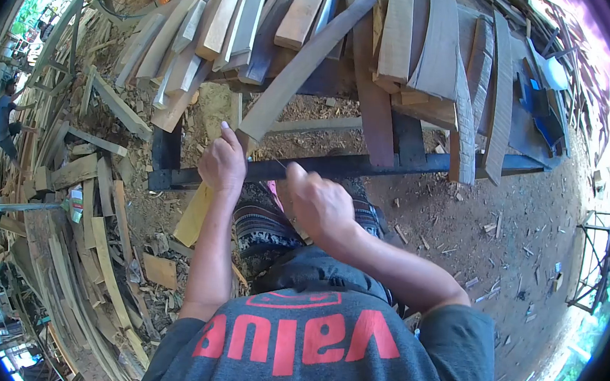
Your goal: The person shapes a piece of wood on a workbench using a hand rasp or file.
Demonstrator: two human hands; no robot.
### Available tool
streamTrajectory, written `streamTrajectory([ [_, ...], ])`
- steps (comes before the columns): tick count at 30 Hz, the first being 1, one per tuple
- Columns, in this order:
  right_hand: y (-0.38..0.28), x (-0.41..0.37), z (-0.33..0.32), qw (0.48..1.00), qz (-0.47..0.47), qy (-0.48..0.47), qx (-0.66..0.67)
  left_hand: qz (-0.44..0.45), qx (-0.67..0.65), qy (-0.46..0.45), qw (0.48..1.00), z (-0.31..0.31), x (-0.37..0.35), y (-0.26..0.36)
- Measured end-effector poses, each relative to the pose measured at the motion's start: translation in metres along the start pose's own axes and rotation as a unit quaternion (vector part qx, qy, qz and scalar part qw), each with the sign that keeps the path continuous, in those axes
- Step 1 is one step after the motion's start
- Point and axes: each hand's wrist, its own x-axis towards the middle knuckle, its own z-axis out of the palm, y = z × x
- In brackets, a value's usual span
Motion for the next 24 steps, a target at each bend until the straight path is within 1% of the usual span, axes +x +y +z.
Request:
streamTrajectory([
  [1,-0.004,0.01,0.005,0.999,-0.005,0.032,0.039,0.004,-0.003,0.011,1.0,0.002,0.001,0.0],
  [2,-0.009,0.026,0.012,0.999,-0.017,0.04,0.02,0.008,-0.006,0.025,1.0,0.002,0.001,-0.001],
  [5,-0.01,0.035,0.021,0.998,-0.025,0.059,-0.007,0.026,-0.003,0.033,0.999,0.006,0.002,-0.005],
  [6,-0.003,0.022,0.013,0.998,-0.034,0.05,0.021,0.029,-0.003,0.034,0.999,0.004,0.002,-0.005],
  [7,0.002,0.007,0.005,0.998,-0.033,0.052,0.019,0.026,-0.004,0.038,0.999,0.002,0.001,-0.003],
  [8,0.006,-0.009,-0.002,1.0,-0.018,0.02,-0.007,0.02,-0.005,0.04,0.999,0.002,0.001,-0.001],
  [9,0.009,-0.016,-0.006,0.999,-0.003,-0.014,-0.034,0.016,-0.008,0.037,0.999,0.002,0.003,0.0],
  [11,0.0,-0.008,0.0,0.999,0.021,-0.022,-0.04,0.008,0.002,0.024,1.0,0.002,0.002,0.0],
  [13,-0.007,0.023,0.013,0.999,-0.018,0.031,0.015,0.012,0.001,0.018,1.0,0.004,0.001,-0.002],
  [14,-0.012,0.038,0.02,0.998,-0.024,0.06,-0.003,0.013,-0.004,0.018,1.0,0.004,0.002,-0.003],
  [15,-0.01,0.037,0.021,0.998,-0.027,0.062,-0.001,0.012,-0.002,0.022,1.0,0.003,0.002,-0.003],
  [17,-0.006,0.026,0.015,0.998,-0.024,0.051,0.025,0.018,-0.007,0.03,0.999,0.003,0.003,-0.004],
  [19,0.001,0.001,0.005,0.998,-0.029,0.045,0.021,0.015,-0.01,0.023,1.0,-0.001,0.002,-0.002],
  [21,0.001,-0.01,-0.004,0.999,0.021,-0.021,-0.04,0.006,-0.012,0.012,1.0,-0.002,0.003,0.001],
  [22,0.003,-0.005,0.004,0.999,-0.011,0.03,-0.006,0.006,-0.006,0.01,1.0,-0.002,0.003,0.001],
  [23,0.002,0.01,0.014,1.0,-0.009,0.027,-0.004,0.007,0.003,0.011,1.0,-0.002,0.003,0.001],
  [24,-0.004,0.029,0.024,0.999,-0.018,0.045,-0.005,0.007,0.006,0.01,1.0,-0.002,0.002,0.0],
])
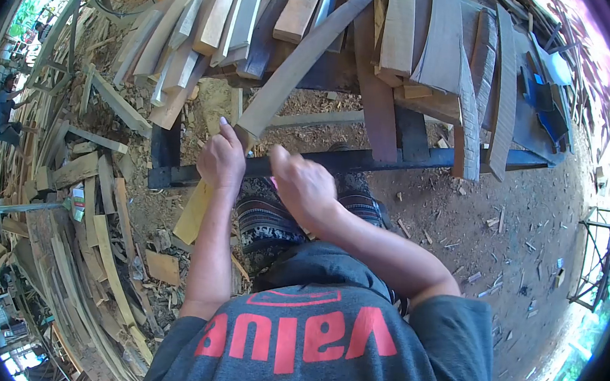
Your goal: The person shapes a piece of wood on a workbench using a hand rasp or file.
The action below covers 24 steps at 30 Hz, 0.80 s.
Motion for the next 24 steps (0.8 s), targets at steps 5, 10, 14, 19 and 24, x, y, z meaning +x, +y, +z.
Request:
streamTrajectory([
  [5,0.001,-0.014,-0.014,1.0,-0.005,0.0,0.022,0.006,-0.006,0.005,1.0,0.0,0.0,-0.001],
  [10,0.006,-0.019,-0.013,0.999,0.017,-0.025,0.016,0.003,-0.012,0.01,1.0,0.0,0.0,0.0],
  [14,-0.005,0.006,0.002,1.0,-0.01,0.012,-0.014,0.012,-0.021,0.027,0.999,-0.001,-0.001,-0.001],
  [19,0.003,-0.026,-0.013,0.999,-0.021,-0.013,-0.034,-0.028,-0.036,0.009,0.999,-0.004,-0.011,0.005],
  [24,-0.011,0.011,0.0,0.999,0.006,-0.033,-0.037,-0.003,-0.078,0.06,0.995,0.005,-0.007,-0.007],
])
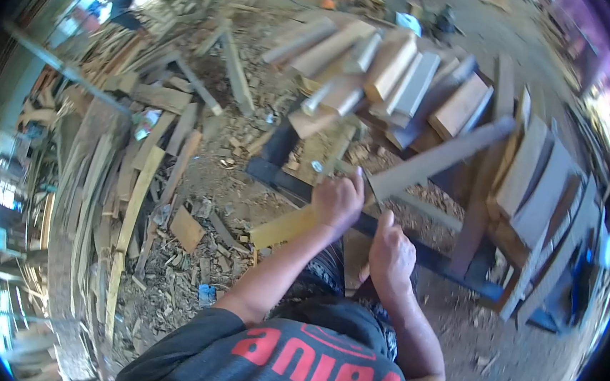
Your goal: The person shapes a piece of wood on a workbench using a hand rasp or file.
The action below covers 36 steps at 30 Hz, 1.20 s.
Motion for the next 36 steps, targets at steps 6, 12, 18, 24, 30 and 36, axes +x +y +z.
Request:
streamTrajectory([
  [6,0.003,-0.01,-0.012,0.998,-0.01,0.032,0.056,0.006,-0.019,0.008,1.0,-0.007,-0.001,0.001],
  [12,0.014,-0.048,-0.038,0.985,-0.025,0.118,0.121,-0.01,-0.078,-0.006,0.997,-0.019,-0.003,0.007],
  [18,0.128,-0.159,0.018,0.99,0.049,0.074,0.106,-0.081,-0.07,-0.225,0.968,-0.034,0.007,0.014],
  [24,0.193,-0.287,0.097,0.949,0.314,0.036,-0.003,-0.089,0.006,-0.207,0.974,-0.013,0.005,0.02],
  [30,0.171,-0.331,0.126,0.934,0.356,-0.034,-0.009,-0.053,0.029,-0.174,0.983,-0.007,0.004,0.015],
  [36,0.169,-0.365,0.138,0.945,0.319,-0.011,-0.069,-0.054,0.021,-0.17,0.984,-0.018,0.002,0.024],
])
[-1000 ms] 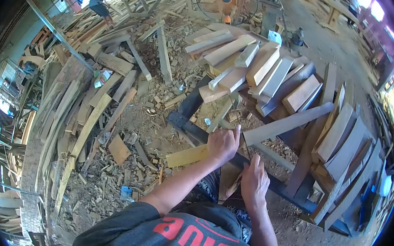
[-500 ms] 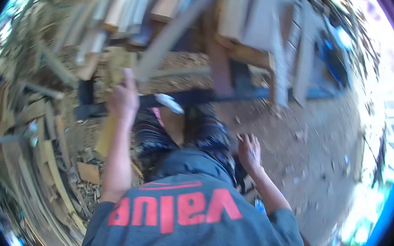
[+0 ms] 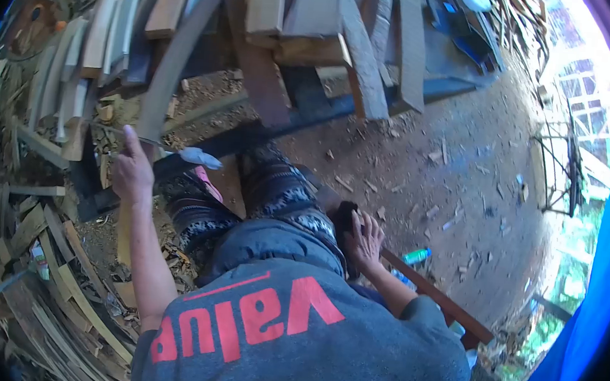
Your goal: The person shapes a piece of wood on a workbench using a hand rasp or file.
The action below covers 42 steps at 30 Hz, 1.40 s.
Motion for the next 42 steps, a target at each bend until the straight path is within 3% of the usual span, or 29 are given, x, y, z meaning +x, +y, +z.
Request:
streamTrajectory([
  [3,0.015,-0.007,0.022,0.999,-0.025,0.016,-0.027,0.001,0.026,0.01,1.0,0.003,0.004,-0.008],
  [4,0.019,-0.009,0.023,1.0,-0.012,-0.016,-0.017,0.0,0.002,0.014,1.0,0.006,0.005,-0.009],
  [6,0.027,-0.012,0.024,0.999,0.022,0.025,0.032,-0.008,-0.01,-0.012,1.0,-0.004,0.001,-0.004],
  [8,0.038,-0.02,0.016,0.99,0.082,0.073,0.083,-0.028,-0.008,-0.034,0.999,0.0,0.002,-0.003],
  [13,0.074,-0.039,0.005,0.95,0.262,-0.01,0.167,0.002,0.002,-0.021,1.0,0.014,0.009,-0.013],
  [17,0.086,-0.04,0.008,0.953,0.228,-0.086,0.179,-0.008,-0.006,-0.013,1.0,0.011,0.008,-0.01],
  [20,0.08,-0.025,0.008,0.928,0.267,-0.187,0.182,-0.014,-0.001,-0.033,0.999,0.006,0.004,-0.007],
  [22,0.088,-0.015,0.021,0.921,0.264,-0.16,0.236,-0.045,0.005,-0.048,0.998,0.003,0.006,-0.008],
  [25,0.089,-0.004,0.028,0.932,0.24,-0.136,0.235,-0.005,-0.007,-0.013,1.0,-0.008,-0.002,0.0],
  [31,0.082,-0.004,0.046,0.906,0.316,-0.202,0.198,0.033,-0.022,0.014,0.999,-0.002,0.001,-0.008],
  [37,0.074,-0.01,0.037,0.911,0.304,-0.186,0.208,0.058,-0.027,0.03,0.998,-0.007,0.0,-0.006],
  [39,0.08,-0.01,0.039,0.924,0.282,-0.132,0.222,0.026,-0.049,-0.027,0.998,-0.01,0.0,-0.005],
  [40,0.08,-0.007,0.043,0.944,0.251,-0.011,0.215,0.02,-0.048,-0.026,0.998,-0.008,0.001,-0.006],
  [41,0.083,0.001,0.043,0.945,0.246,-0.019,0.213,0.015,-0.039,-0.026,0.999,-0.003,0.004,-0.008],
  [42,0.088,0.018,0.038,0.947,0.224,0.048,0.227,0.008,-0.029,-0.029,0.999,0.0,0.005,-0.011],
])
